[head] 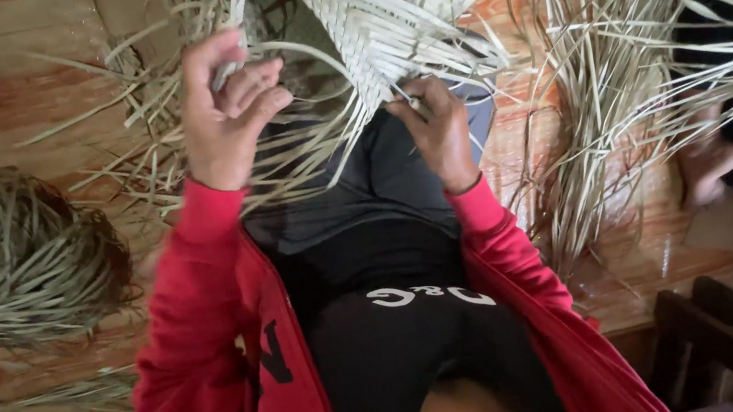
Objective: Weaving dried straw or palm leaf strips into a mat or basket structure by hand using a small guide tool.
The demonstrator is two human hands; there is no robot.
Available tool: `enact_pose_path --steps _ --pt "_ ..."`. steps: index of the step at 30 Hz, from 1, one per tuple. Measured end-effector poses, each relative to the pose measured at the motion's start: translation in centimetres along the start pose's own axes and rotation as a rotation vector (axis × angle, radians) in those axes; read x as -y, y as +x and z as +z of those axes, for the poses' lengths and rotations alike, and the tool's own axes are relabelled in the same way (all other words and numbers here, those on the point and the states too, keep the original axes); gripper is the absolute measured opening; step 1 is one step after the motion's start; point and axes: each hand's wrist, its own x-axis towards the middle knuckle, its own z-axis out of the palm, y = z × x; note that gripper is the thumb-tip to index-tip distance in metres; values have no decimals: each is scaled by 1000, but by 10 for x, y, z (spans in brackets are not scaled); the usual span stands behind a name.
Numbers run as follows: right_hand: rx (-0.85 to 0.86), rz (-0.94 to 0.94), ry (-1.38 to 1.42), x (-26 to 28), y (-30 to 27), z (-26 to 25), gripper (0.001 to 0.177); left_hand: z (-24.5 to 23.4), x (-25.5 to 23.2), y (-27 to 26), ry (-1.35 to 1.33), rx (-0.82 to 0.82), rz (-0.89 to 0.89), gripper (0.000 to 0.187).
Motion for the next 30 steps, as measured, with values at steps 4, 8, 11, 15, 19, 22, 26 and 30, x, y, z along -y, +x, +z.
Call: enact_pose_path --steps 4,8,11,15,19,22,26,30 --pt "-122 -146 136 -25 0 8 18 33 30 -30 -82 -291 -227 56" --pt "-119 -191 149 -18 5 8 17 58 44 -37 487 -211 -10 44" --pt "-106 -163 146 -20 4 12 17 77 51 -19 782 -257 262 44" --pt "-69 -157 83 1 4 3 15 91 71 -17 616 -369 253 18" --pt "26 -82 -3 -10 -14 -15 14 99 71 -24 431 -414 82 19" --pt "35 69 -138 -30 -42 -43 14 100 67 -23 483 -462 44 18" --pt "-14 280 -356 -70 -85 -81 19 105 60 -17 458 -512 -15 14" --pt "-43 357 -444 -117 -126 -102 17 105 67 -17 320 -506 -50 12"
